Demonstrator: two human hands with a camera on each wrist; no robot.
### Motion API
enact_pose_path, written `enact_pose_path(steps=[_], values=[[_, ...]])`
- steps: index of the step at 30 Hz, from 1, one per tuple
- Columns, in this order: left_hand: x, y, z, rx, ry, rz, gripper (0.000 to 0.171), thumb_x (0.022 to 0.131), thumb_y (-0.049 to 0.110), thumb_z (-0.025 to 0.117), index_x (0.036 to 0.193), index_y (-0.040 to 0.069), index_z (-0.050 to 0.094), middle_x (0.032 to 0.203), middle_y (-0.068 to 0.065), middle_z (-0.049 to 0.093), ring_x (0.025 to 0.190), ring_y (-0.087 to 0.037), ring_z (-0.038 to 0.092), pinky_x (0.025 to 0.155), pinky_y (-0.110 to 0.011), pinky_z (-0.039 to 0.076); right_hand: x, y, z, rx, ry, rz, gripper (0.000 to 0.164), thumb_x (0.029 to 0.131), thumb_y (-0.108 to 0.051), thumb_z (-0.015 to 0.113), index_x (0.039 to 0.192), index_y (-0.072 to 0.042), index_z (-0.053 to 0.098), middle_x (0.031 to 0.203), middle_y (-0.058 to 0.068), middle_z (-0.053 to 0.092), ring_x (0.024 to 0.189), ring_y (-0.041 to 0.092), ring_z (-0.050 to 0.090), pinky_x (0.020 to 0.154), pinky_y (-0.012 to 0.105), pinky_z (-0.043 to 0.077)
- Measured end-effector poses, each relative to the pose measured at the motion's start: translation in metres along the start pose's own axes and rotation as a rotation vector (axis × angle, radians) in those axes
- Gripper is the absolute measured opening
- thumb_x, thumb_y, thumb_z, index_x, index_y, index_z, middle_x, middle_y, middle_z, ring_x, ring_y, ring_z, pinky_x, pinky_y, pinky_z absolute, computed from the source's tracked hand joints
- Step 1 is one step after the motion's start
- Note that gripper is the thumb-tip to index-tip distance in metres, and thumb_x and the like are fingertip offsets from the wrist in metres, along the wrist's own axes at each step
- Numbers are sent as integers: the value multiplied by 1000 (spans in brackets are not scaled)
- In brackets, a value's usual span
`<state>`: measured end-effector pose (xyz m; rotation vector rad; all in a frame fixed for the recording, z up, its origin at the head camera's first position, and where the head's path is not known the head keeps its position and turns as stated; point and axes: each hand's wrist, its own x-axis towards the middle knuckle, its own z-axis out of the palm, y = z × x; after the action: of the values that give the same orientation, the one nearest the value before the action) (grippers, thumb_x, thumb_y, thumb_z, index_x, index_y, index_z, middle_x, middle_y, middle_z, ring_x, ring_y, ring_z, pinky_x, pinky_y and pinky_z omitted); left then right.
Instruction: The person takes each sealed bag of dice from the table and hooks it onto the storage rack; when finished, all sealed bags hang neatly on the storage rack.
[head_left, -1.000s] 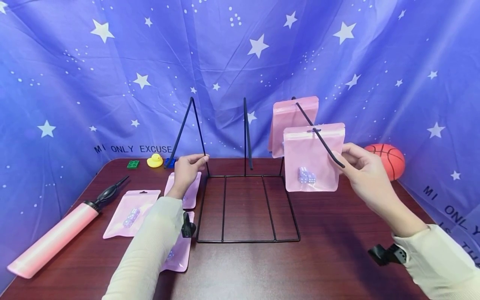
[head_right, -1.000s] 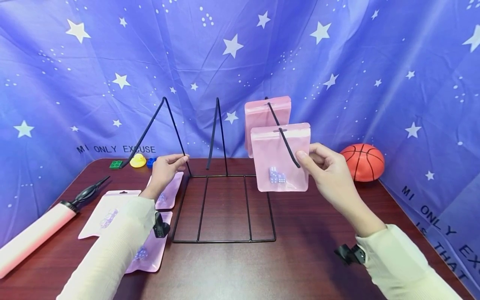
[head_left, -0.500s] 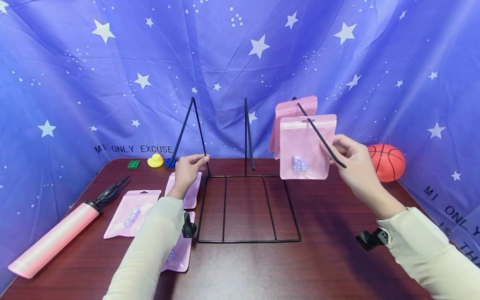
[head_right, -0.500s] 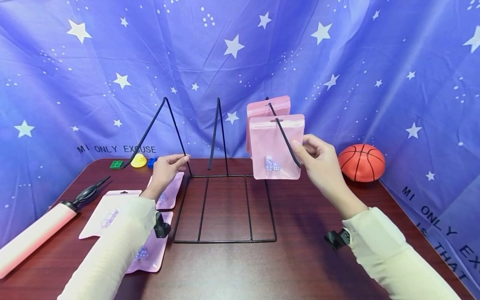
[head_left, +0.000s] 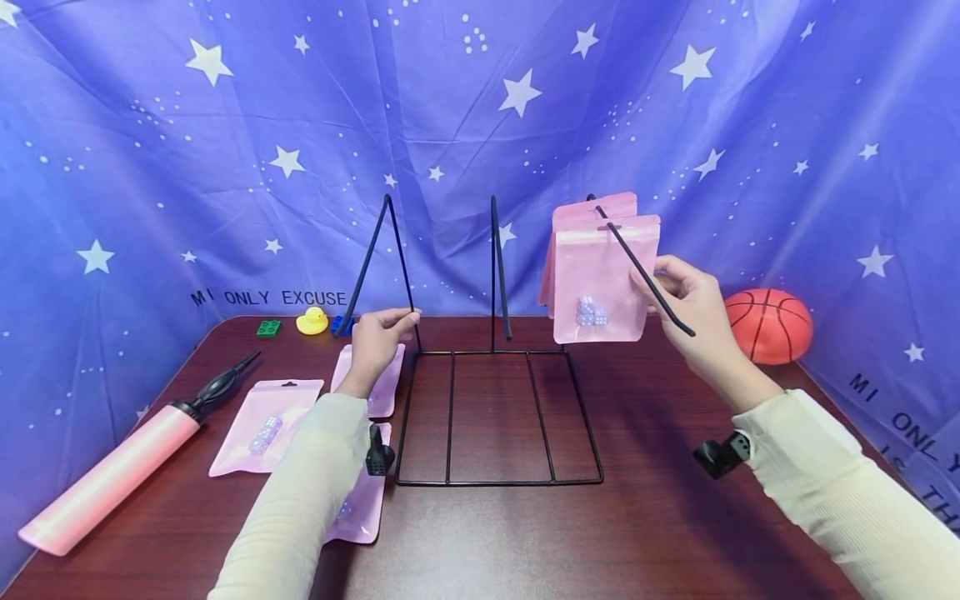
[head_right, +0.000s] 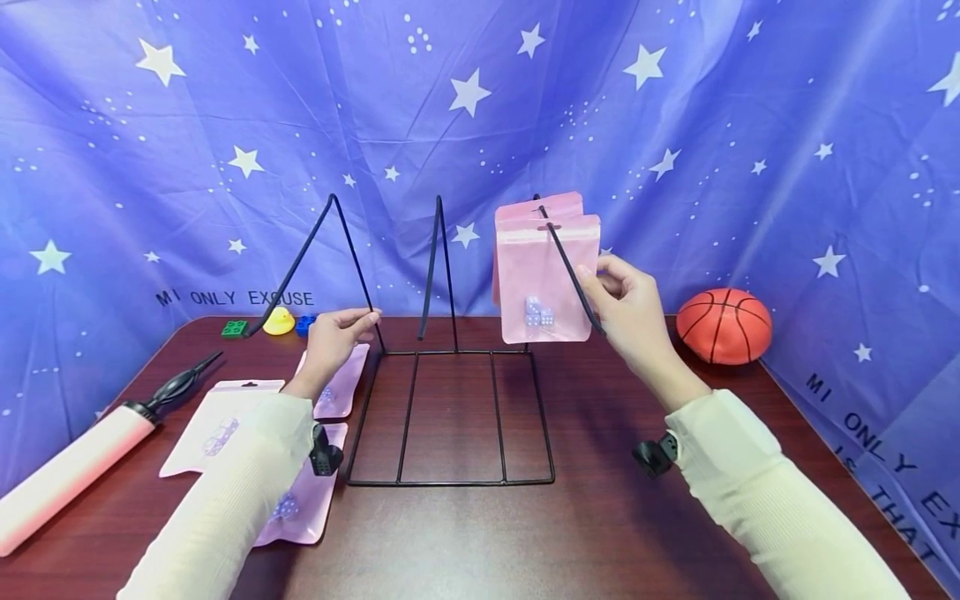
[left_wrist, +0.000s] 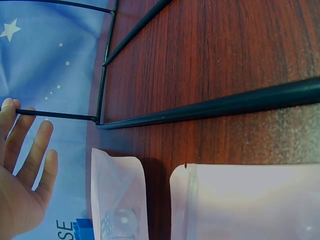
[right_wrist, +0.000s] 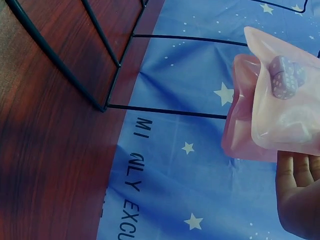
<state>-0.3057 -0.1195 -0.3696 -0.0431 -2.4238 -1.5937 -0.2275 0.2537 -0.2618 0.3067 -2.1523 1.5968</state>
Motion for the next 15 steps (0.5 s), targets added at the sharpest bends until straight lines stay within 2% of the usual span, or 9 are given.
enact_pose_path(steps=[4,11,15], values=[[1,0,0,11,3,-1,29,98,26,71,119,7,77,113,-14,74,92,-32,75,92,-43,56,4,2,3,33,11,6,8,98,-17,70,94,-11,68,71,-10,70,65,1,64,64,17,55],[-1,1,-1,20,2,-16,30,98,28,71,119,8,77,114,-14,74,92,-31,75,94,-44,54,9,4,7,-27,31,4,14,98,-18,68,98,-5,63,70,-15,67,67,-1,62,64,16,54],[-1,2,-1,27,1,-16,30,98,28,71,119,8,76,114,-14,74,93,-31,75,95,-44,54,10,4,6,-25,30,8,15,98,-17,68,99,-3,63,71,-15,67,68,-1,62,64,16,53]])
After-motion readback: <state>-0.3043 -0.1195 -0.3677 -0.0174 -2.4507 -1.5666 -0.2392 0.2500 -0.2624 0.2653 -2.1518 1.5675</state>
